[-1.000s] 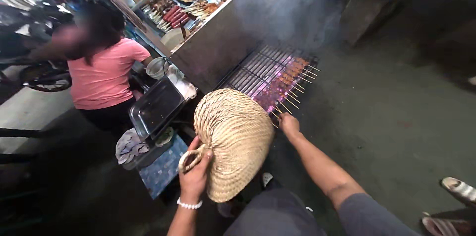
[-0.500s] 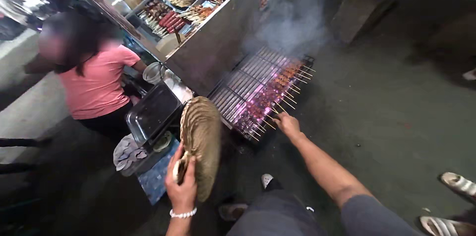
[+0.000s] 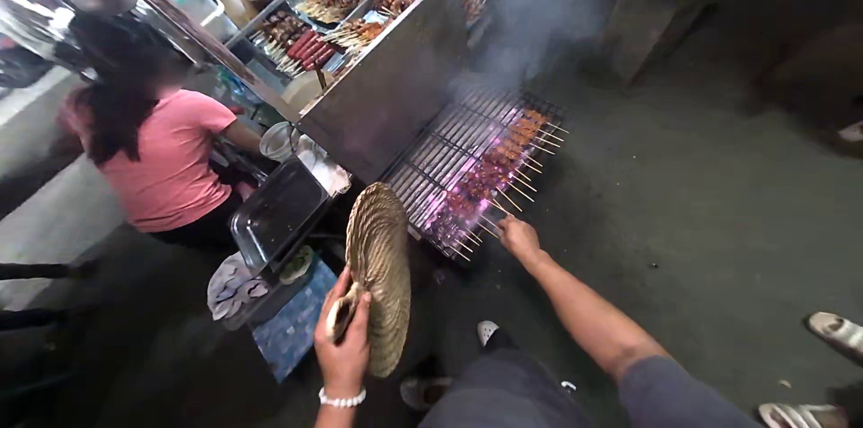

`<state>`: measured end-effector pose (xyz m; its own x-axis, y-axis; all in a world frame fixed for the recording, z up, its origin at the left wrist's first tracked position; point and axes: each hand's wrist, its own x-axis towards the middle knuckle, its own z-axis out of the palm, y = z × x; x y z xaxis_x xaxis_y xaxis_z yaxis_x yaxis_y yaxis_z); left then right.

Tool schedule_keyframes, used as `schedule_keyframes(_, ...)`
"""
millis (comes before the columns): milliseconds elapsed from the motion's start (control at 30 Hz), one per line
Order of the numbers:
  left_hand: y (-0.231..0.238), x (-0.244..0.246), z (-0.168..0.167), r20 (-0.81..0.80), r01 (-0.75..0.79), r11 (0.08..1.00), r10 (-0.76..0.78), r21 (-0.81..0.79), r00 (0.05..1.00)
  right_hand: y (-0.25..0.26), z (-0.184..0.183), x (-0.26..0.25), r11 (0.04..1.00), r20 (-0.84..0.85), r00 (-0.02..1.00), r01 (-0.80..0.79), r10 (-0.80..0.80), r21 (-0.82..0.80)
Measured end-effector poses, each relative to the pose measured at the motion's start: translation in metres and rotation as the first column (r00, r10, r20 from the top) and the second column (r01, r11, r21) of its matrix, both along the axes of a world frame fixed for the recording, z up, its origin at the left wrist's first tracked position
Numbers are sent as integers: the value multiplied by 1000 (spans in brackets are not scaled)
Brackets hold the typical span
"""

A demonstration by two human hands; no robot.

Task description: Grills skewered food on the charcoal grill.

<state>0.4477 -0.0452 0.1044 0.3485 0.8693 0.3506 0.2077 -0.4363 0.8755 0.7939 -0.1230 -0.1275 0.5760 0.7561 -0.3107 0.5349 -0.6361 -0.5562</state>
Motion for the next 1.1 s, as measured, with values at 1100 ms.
schedule_keyframes(1100, 13, 3, 7, -28, -16, 992, 20, 126, 999, -2, 0, 30, 995, 35, 998, 44, -47, 95)
